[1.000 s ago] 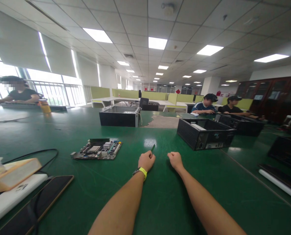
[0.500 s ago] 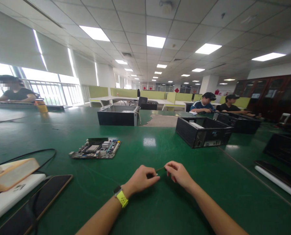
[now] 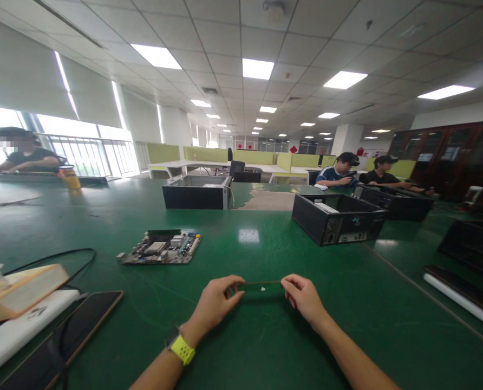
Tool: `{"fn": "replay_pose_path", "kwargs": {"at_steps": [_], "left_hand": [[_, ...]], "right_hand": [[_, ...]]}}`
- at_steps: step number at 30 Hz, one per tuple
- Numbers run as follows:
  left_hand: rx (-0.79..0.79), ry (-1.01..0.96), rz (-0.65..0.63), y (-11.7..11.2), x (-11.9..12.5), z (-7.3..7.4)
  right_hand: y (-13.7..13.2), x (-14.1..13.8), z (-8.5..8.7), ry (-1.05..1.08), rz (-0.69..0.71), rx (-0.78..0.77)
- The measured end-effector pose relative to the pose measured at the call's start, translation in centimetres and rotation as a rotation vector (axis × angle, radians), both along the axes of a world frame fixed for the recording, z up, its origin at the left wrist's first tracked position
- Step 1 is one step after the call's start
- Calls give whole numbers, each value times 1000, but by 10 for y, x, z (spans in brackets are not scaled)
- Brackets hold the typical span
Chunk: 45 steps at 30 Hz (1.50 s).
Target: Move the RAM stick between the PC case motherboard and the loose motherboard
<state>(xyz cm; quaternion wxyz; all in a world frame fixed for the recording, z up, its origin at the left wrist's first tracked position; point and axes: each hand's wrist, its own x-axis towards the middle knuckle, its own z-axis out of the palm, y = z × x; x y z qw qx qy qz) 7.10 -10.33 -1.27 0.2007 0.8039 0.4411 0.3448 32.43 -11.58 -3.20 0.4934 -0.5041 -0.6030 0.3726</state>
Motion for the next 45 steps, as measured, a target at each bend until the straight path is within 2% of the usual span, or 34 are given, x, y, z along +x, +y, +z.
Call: {"fn": "replay_pose_path", "kwargs": {"at_steps": [5, 10, 18, 23, 29, 37, 45], "left_hand": [[57, 33, 31, -1, 1, 0], [58, 34, 31, -1, 2, 1], [-28, -33, 36, -2, 3, 3], [-163, -190, 50, -2, 5, 6], [-215, -297, 26, 0, 5, 5], [-141, -275, 17, -3, 5, 6], [-50, -157, 55, -1, 3, 0]], "right_hand": [[0, 0, -5, -16, -1, 20], [0, 3, -8, -155, -31, 95], [1, 7, -4, -287, -79, 181], [2, 8, -5, -346, -77, 153], [0, 7, -2, -246, 4, 102], [1, 6, -6, -152, 2, 55], [5, 9, -13, -208, -57, 108]]}}
